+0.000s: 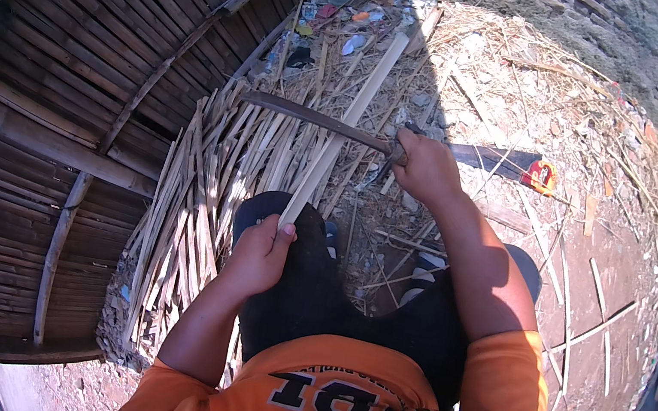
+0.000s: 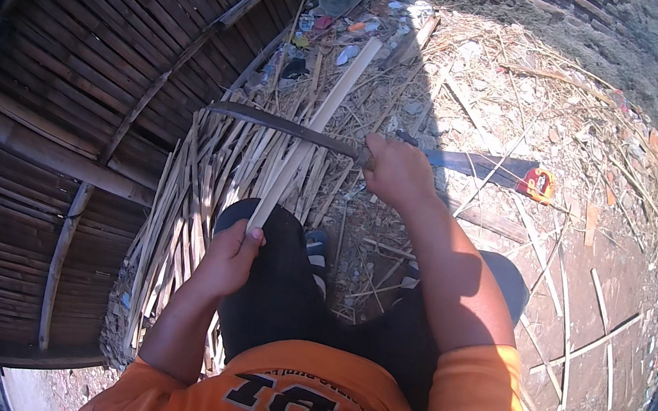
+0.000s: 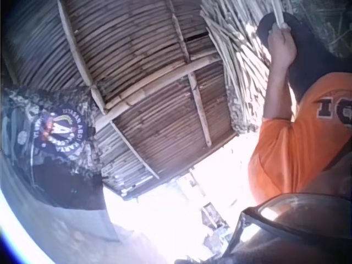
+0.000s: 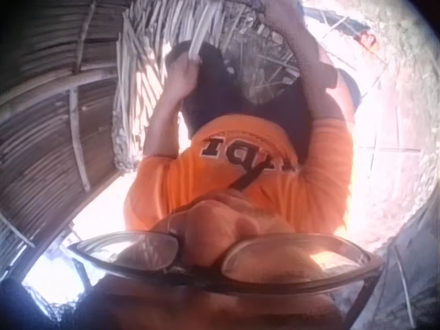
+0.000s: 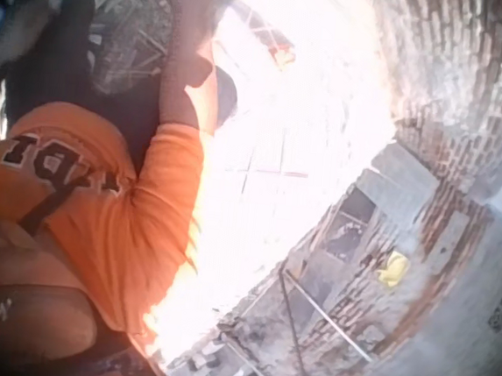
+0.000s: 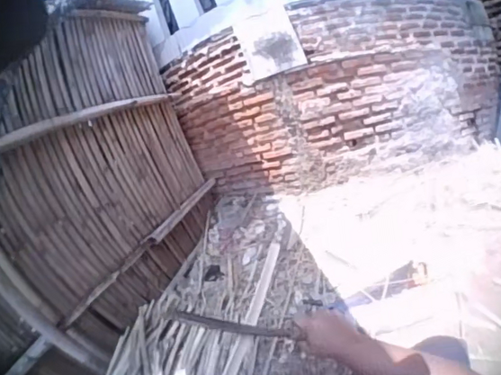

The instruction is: The person uses a blade to strip thin layers and fibers from lengths of bamboo, holding the bamboo across their legs and pulling the blade along the surface.

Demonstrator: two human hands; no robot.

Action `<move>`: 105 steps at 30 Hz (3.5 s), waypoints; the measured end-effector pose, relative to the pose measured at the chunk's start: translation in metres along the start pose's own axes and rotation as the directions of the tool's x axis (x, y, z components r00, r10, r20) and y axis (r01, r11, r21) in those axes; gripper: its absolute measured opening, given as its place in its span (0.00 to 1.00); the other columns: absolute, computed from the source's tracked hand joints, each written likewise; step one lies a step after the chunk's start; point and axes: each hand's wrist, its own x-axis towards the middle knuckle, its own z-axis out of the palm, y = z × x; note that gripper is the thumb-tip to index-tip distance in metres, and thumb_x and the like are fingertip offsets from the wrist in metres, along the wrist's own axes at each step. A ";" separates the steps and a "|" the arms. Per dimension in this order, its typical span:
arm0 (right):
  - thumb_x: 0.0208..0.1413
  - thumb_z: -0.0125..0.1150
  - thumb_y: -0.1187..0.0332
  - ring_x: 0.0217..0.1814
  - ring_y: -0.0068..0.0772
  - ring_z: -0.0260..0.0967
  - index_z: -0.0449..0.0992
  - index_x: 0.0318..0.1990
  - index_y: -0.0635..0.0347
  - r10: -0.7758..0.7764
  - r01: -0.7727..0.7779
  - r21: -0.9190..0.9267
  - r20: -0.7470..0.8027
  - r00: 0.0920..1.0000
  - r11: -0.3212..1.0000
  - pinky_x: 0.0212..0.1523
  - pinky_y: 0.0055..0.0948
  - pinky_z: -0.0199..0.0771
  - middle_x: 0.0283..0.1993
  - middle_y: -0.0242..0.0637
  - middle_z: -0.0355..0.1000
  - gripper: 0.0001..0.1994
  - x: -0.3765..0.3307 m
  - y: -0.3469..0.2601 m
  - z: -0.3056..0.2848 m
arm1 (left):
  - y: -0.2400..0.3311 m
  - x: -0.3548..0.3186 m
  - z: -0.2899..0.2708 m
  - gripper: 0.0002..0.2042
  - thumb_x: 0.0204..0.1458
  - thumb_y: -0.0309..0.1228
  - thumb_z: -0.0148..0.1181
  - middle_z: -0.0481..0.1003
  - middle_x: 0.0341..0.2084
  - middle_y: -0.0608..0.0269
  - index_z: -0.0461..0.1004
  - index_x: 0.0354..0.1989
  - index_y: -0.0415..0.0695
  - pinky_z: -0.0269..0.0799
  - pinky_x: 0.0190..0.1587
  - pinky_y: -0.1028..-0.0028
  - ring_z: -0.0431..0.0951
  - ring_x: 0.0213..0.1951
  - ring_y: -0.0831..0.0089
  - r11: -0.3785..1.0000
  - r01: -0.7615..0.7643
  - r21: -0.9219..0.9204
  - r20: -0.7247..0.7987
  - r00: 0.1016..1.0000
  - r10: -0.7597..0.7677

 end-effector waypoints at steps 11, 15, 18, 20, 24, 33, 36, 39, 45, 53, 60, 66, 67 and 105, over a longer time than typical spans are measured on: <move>0.50 0.65 0.66 0.38 0.59 0.77 0.73 0.43 0.56 0.020 -0.016 -0.037 0.098 0.995 0.999 0.40 0.51 0.78 0.34 0.50 0.78 0.14 -0.011 -0.020 -0.005 | 0.000 -0.027 -0.010 0.16 0.69 0.38 0.46 0.75 0.26 0.38 0.71 0.37 0.36 0.70 0.36 0.50 0.77 0.33 0.38 0.988 -0.009 0.156 0.006 1.000 0.008; 0.49 0.64 0.68 0.43 0.60 0.76 0.73 0.44 0.62 0.213 -0.211 -0.026 0.109 0.971 0.977 0.45 0.52 0.75 0.36 0.56 0.77 0.15 -0.002 0.013 -0.010 | -0.010 -0.040 -0.013 0.16 0.68 0.37 0.46 0.74 0.24 0.37 0.69 0.36 0.36 0.68 0.34 0.46 0.77 0.32 0.35 0.970 0.011 0.243 -0.012 1.000 -0.008; 0.48 0.66 0.66 0.41 0.58 0.77 0.74 0.44 0.58 0.043 -0.048 0.042 0.114 0.993 0.998 0.44 0.52 0.77 0.35 0.53 0.78 0.15 -0.012 -0.014 -0.003 | -0.005 -0.047 -0.022 0.15 0.68 0.37 0.46 0.73 0.22 0.37 0.68 0.35 0.36 0.68 0.34 0.45 0.76 0.30 0.35 0.968 0.048 0.245 -0.003 0.999 -0.049; 0.48 0.66 0.63 0.42 0.57 0.77 0.74 0.46 0.55 -0.133 0.142 -0.028 0.207 0.969 0.990 0.44 0.52 0.78 0.36 0.51 0.78 0.18 -0.017 -0.032 -0.004 | -0.005 -0.048 -0.026 0.15 0.68 0.37 0.46 0.73 0.20 0.38 0.68 0.34 0.37 0.68 0.33 0.45 0.75 0.28 0.35 0.958 0.035 0.284 -0.035 0.999 -0.026; 0.49 0.68 0.64 0.33 0.42 0.78 0.73 0.49 0.58 0.111 -0.129 0.123 0.146 0.983 0.984 0.36 0.41 0.77 0.30 0.43 0.75 0.20 -0.009 0.005 0.003 | -0.008 -0.052 -0.024 0.15 0.68 0.37 0.46 0.73 0.22 0.38 0.68 0.34 0.37 0.68 0.34 0.44 0.75 0.29 0.36 0.916 0.039 0.400 -0.020 0.999 -0.034; 0.53 0.70 0.71 0.24 0.19 0.67 0.73 0.46 0.61 0.254 -0.387 0.903 0.335 0.907 0.189 0.27 0.22 0.67 0.30 0.30 0.74 0.15 -0.014 -0.011 -0.010 | -0.002 -0.058 -0.018 0.15 0.68 0.37 0.47 0.75 0.25 0.39 0.69 0.37 0.37 0.69 0.35 0.48 0.76 0.32 0.37 0.972 -0.014 0.234 0.165 0.986 -0.026; 0.53 0.70 0.71 0.24 0.19 0.68 0.72 0.44 0.60 0.257 -0.354 0.927 0.314 0.914 0.127 0.27 0.23 0.68 0.32 0.31 0.74 0.14 -0.014 -0.014 -0.015 | -0.008 -0.064 -0.018 0.15 0.69 0.38 0.47 0.75 0.24 0.43 0.70 0.38 0.38 0.70 0.34 0.51 0.77 0.31 0.39 0.982 0.052 0.183 0.180 0.980 -0.085; 0.53 0.71 0.72 0.25 0.19 0.67 0.72 0.41 0.58 0.282 -0.309 0.949 0.315 0.906 -0.067 0.27 0.23 0.68 0.33 0.32 0.74 0.12 -0.012 -0.018 -0.017 | -0.008 -0.070 -0.022 0.15 0.69 0.39 0.47 0.75 0.22 0.51 0.72 0.40 0.39 0.71 0.32 0.58 0.77 0.27 0.52 0.983 0.118 0.139 0.222 0.964 -0.147; 0.52 0.71 0.73 0.24 0.20 0.67 0.71 0.39 0.57 0.468 -0.243 0.967 0.252 0.847 -0.079 0.26 0.23 0.69 0.32 0.32 0.73 0.12 -0.010 -0.018 -0.005 | -0.013 -0.076 -0.013 0.13 0.67 0.38 0.54 0.78 0.27 0.59 0.74 0.46 0.38 0.76 0.34 0.68 0.79 0.29 0.70 0.990 0.099 0.097 0.249 0.961 -0.121; 0.56 0.66 0.76 0.25 0.20 0.66 0.68 0.36 0.55 0.626 -0.107 0.993 0.048 0.778 0.056 0.27 0.24 0.69 0.28 0.29 0.68 0.10 -0.006 0.032 -0.023 | -0.107 -0.166 -0.068 0.35 0.42 0.45 0.79 0.79 0.42 0.51 0.74 0.52 0.34 0.76 0.47 0.64 0.81 0.45 0.62 0.974 0.213 0.072 0.331 0.916 -0.225; 0.55 0.66 0.73 0.26 0.22 0.68 0.71 0.36 0.58 0.737 -0.176 0.973 0.008 0.676 0.151 0.28 0.26 0.70 0.29 0.31 0.70 0.08 0.004 0.050 -0.029 | -0.154 -0.238 -0.032 0.16 0.61 0.41 0.63 0.70 0.14 0.62 0.76 0.35 0.38 0.65 0.25 0.68 0.67 0.19 0.75 0.904 0.427 0.028 0.228 0.878 -0.421; 0.59 0.68 0.59 0.29 0.25 0.74 0.75 0.45 0.62 0.554 -0.416 0.500 -0.164 0.816 0.760 0.31 0.30 0.74 0.30 0.34 0.75 0.16 -0.009 0.036 -0.049 | -0.106 -0.193 -0.018 0.17 0.62 0.40 0.61 0.69 0.12 0.60 0.73 0.32 0.37 0.63 0.22 0.67 0.68 0.17 0.74 0.938 0.343 0.042 0.064 0.936 -0.345; 0.58 0.69 0.58 0.33 0.28 0.77 0.76 0.50 0.62 0.415 -0.332 0.336 -0.213 0.885 0.881 0.34 0.32 0.75 0.32 0.40 0.78 0.19 -0.013 0.034 -0.046 | -0.098 -0.182 -0.018 0.17 0.62 0.40 0.61 0.69 0.12 0.60 0.73 0.31 0.37 0.63 0.22 0.67 0.69 0.17 0.73 0.941 0.335 0.040 0.056 0.940 -0.337; 0.46 0.63 0.69 0.46 0.57 0.77 0.77 0.47 0.56 0.045 -0.034 -0.042 0.309 0.950 0.999 0.48 0.51 0.77 0.38 0.52 0.78 0.17 -0.031 0.023 0.007 | -0.085 -0.130 0.006 0.15 0.65 0.41 0.52 0.76 0.23 0.40 0.69 0.36 0.39 0.70 0.31 0.46 0.78 0.29 0.37 0.911 0.200 0.360 -0.125 0.978 -0.166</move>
